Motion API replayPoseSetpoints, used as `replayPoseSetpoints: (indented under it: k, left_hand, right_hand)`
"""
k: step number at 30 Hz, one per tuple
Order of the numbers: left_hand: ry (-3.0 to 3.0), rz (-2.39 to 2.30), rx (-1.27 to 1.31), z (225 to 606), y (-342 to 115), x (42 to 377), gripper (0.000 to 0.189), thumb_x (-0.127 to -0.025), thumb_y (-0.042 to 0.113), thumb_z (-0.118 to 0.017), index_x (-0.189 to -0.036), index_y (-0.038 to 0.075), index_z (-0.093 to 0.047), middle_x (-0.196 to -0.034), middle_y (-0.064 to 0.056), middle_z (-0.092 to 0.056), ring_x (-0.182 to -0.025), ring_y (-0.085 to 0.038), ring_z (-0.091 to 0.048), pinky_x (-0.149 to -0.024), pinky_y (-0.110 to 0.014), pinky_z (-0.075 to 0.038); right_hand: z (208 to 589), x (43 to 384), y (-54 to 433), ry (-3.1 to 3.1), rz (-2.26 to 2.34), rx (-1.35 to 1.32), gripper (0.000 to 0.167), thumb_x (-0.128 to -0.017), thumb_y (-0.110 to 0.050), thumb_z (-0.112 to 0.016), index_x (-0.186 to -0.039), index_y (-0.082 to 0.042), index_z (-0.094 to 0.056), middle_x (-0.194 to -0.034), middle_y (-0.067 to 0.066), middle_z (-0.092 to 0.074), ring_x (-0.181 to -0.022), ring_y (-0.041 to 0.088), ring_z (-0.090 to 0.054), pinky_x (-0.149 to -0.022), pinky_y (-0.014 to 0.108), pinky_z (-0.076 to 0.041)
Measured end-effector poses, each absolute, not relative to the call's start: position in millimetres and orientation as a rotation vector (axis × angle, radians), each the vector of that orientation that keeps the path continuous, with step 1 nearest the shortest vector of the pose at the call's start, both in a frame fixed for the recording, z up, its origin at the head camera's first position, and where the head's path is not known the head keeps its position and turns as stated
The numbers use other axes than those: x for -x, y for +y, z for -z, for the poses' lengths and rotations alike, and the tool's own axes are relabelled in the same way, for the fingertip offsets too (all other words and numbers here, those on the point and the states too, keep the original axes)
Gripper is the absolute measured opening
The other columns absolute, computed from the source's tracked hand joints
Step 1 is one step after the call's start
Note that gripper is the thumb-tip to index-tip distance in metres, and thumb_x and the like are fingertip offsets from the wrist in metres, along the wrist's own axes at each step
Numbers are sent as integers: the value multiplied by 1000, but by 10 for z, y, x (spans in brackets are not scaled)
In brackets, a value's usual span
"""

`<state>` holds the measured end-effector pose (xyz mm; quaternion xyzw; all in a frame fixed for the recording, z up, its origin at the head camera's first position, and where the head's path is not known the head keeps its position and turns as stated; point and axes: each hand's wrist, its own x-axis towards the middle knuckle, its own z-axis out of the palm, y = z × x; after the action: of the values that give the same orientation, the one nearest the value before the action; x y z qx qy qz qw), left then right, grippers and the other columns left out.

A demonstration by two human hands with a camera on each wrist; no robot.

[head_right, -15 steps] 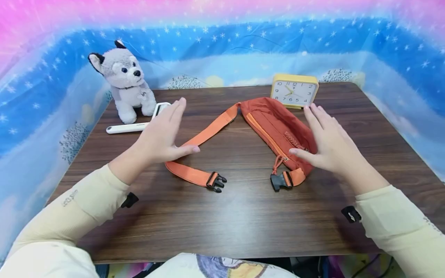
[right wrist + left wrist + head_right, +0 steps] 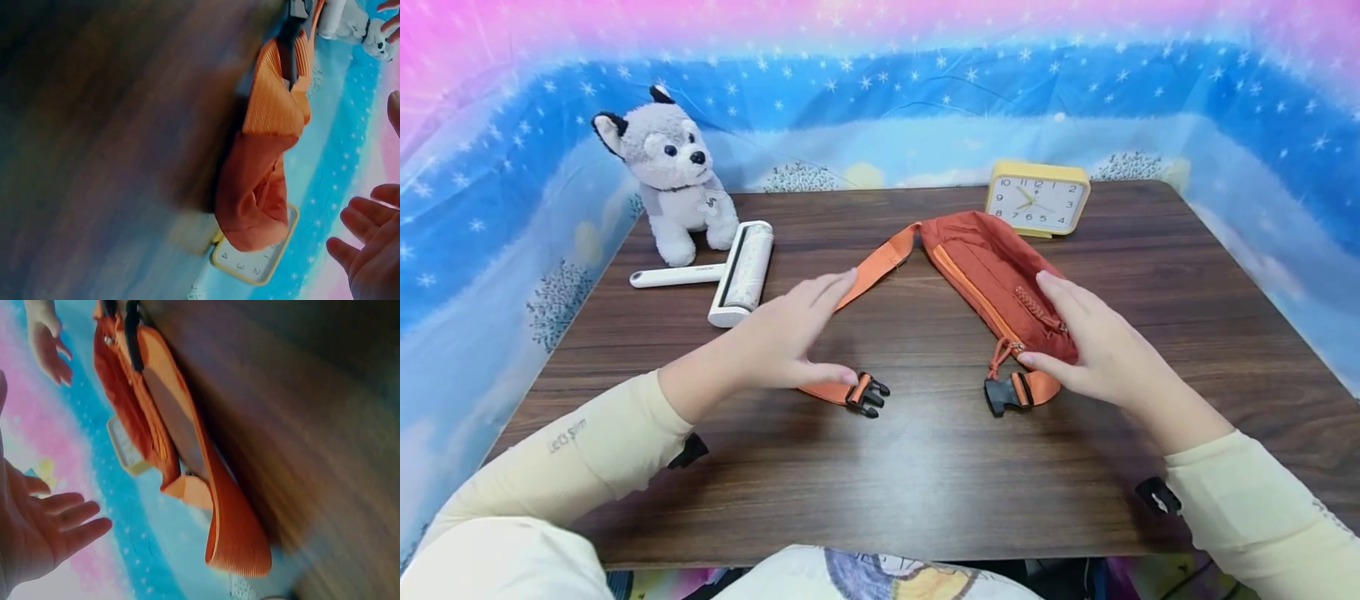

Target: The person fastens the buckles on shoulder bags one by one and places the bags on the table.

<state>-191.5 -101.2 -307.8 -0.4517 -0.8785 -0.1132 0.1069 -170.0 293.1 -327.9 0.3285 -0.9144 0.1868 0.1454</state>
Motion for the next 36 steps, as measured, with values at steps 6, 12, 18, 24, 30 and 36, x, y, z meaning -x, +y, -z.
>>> replayPoseSetpoints:
  k: [6,12,18,24,30,36]
  left_hand:
    - [-2753,417,1453,3165,-951,1869,108,-77,76,-47,-149,3,-12,-147,-12,-29,-132,-19,-31,-104,-33,-28]
    - [-2916,395,1438,3210,-900,1823,111,-72,81,-47,-150,10,-14,-145,-3,-31,-128,-11,-34,-100,-29,-34]
    - [-2943,370,1541,3273,-858,1824,107,-73,72,-59,-147,4,-24,-142,-8,-34,-124,-18,-37,-101,-32,-32]
    - [-2927,284,1593,3307,-823,1841,96,-74,64,-66,-141,2,-37,-129,-4,-44,-112,-17,-44,-95,-31,-37]
    - [-2940,242,1635,3315,-800,1840,81,-74,59,-70,-129,4,-48,-115,-1,-47,-103,-15,-45,-90,-29,-39]
    - [-2962,191,1645,3325,-790,1833,72,-75,56,-71,-121,4,-52,-109,-1,-46,-98,-14,-45,-87,-29,-39]
  right_hand:
    - [3327,1641,2861,-2671,-558,-1014,88,-72,-25,-82,-144,-9,-35,-139,11,-42,-124,30,-40,-104,33,-28]
    - [3390,1612,2785,-2631,-589,-1194,82,-72,-24,-82,-140,-7,-40,-136,6,-46,-123,21,-42,-103,15,-19]
    - [3453,1562,2731,-2688,-615,-1247,81,-73,-34,-81,-139,-10,-42,-136,4,-46,-125,19,-40,-102,13,-18]
    - [3482,1573,2728,-2723,-599,-1287,80,-71,-30,-83,-137,-10,-44,-133,2,-47,-122,16,-41,-101,13,-18]
    - [3484,1574,2750,-2727,-548,-1320,71,-65,-23,-87,-125,-6,-54,-123,3,-54,-114,16,-48,-99,16,-27]
    - [3485,1557,2753,-2764,-472,-1298,59,-62,-19,-88,-113,-9,-60,-111,-2,-59,-105,14,-53,-86,38,-44]
